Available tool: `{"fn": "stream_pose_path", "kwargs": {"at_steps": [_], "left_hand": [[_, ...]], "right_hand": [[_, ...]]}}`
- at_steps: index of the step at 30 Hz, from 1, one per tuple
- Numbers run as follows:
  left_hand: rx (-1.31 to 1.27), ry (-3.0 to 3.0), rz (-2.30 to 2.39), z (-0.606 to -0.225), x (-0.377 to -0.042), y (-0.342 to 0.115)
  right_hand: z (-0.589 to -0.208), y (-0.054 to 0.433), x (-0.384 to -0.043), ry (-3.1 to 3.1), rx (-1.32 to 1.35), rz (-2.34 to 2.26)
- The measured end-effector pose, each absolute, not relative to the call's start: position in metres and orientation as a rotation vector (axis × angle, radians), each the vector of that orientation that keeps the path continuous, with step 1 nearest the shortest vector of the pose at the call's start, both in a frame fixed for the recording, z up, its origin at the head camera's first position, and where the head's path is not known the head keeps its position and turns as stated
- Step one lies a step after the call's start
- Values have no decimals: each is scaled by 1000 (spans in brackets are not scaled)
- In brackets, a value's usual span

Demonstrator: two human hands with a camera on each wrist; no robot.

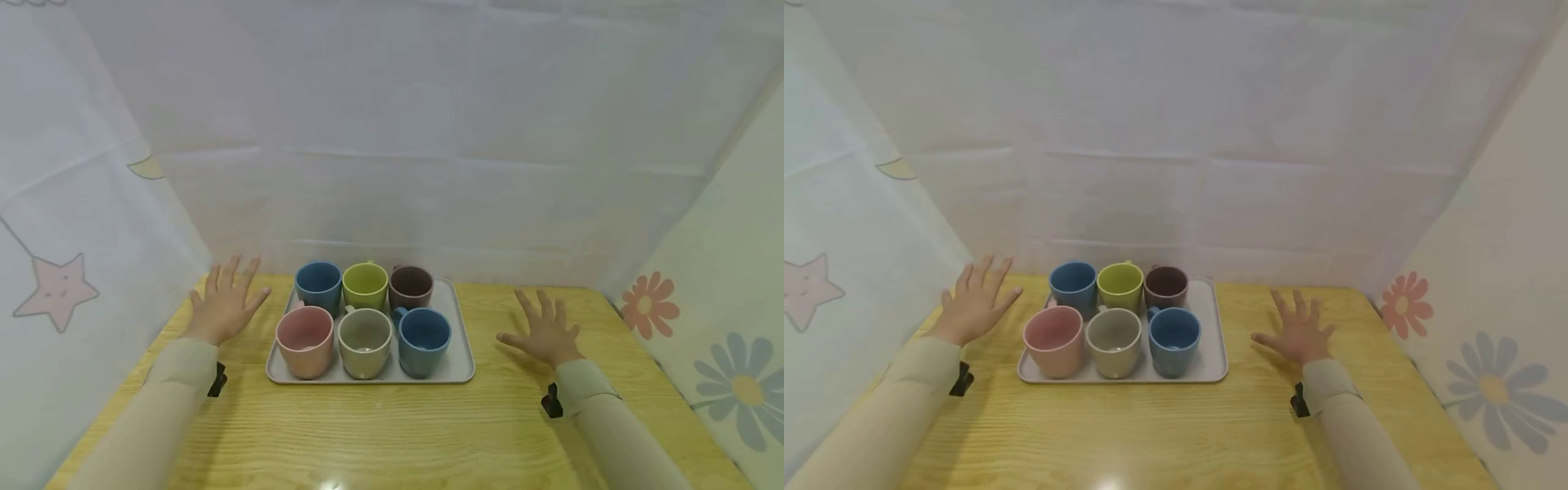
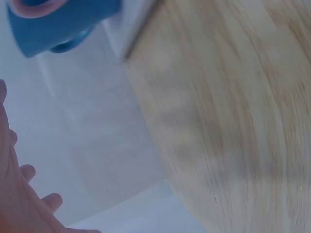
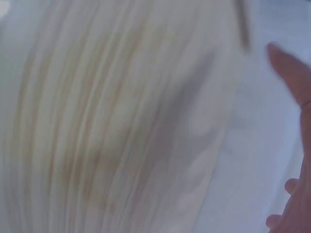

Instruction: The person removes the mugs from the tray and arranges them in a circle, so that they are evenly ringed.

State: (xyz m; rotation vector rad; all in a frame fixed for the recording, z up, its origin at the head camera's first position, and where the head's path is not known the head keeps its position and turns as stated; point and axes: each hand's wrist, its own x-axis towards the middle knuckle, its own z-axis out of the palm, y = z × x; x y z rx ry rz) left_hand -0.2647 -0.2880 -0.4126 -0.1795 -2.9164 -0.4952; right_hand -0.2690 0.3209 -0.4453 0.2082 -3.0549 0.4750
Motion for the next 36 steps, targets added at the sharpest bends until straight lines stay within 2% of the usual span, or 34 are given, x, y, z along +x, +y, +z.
{"fn": "stream_pose_path", "kwargs": {"at_steps": [10, 19, 36], "left_hand": [[-255, -2542, -1069, -413, -224, -275], [-213, -2604, -1341, -434, -201, -259], [-108, -2762, -1636, -465, -198, -256]], "right_hand": [[-439, 266, -232, -2674, 455, 1121], [-442, 222, -216, -2492, 709, 1629], [-455, 167, -222, -2521, 521, 1836]]}}
